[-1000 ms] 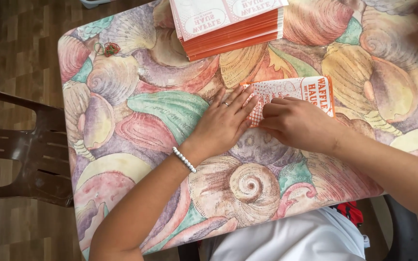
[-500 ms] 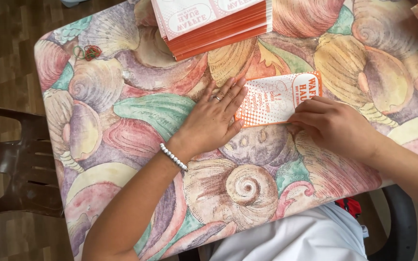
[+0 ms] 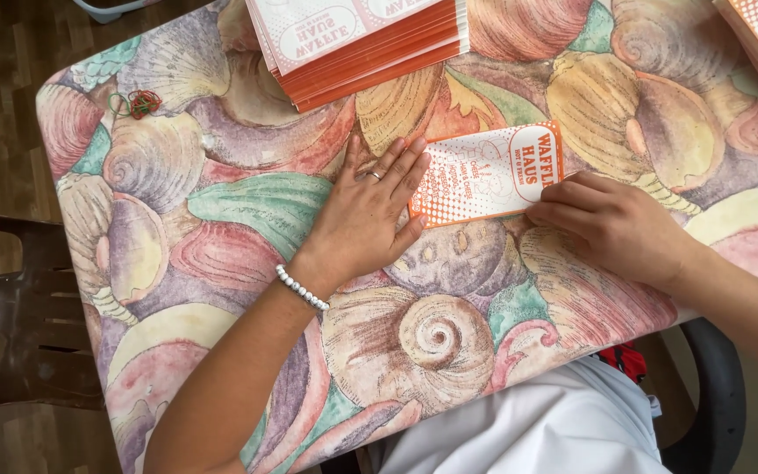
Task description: Folding flat paper bags along pre-scored lines and stacking them on a table.
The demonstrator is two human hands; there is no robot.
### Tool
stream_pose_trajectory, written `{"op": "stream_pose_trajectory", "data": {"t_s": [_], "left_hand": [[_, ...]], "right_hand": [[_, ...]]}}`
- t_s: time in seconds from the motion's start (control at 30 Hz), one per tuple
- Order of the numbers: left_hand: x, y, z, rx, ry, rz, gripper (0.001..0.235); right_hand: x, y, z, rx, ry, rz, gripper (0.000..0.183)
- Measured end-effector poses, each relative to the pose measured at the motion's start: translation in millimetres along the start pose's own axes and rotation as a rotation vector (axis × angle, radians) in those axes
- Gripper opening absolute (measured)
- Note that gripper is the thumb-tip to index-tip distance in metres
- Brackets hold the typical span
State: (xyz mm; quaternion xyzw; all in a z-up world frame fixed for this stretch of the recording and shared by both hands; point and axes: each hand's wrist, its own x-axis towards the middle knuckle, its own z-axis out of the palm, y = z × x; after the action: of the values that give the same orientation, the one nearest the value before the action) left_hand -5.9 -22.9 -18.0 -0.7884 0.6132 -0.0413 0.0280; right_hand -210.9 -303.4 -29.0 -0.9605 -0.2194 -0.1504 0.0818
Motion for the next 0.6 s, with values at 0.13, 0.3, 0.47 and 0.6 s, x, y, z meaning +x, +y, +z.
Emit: {"op": "stream_pose_trajectory", "data": {"t_s": [0.13, 0.3, 0.47, 0.6], "left_hand": [[1.9, 3.3, -1.1, 0.031, 0.01, -0.01, 0.077], [0.6, -0.2, 3.0, -0.021, 0.053, 0.011, 0.077], [-0.4, -2.2, 3.3, -0.035, 0.052, 0.016, 0.078], [4.2, 1.1, -1.3, 0.023, 0.036, 0.008, 0.078]], "right_hand": [[-2.5, 0.3, -1.3, 0.011, 0.003, -0.014, 0.035], [-2.4, 5.3, -0.7, 0.032, -0.03, -0.02, 0.034], [13.8, 0.3, -12.8, 0.091, -0.051, 0.017, 0.028], [46.0, -5.2, -16.4, -0.03, -0.153, 0.277, 0.056]]}}
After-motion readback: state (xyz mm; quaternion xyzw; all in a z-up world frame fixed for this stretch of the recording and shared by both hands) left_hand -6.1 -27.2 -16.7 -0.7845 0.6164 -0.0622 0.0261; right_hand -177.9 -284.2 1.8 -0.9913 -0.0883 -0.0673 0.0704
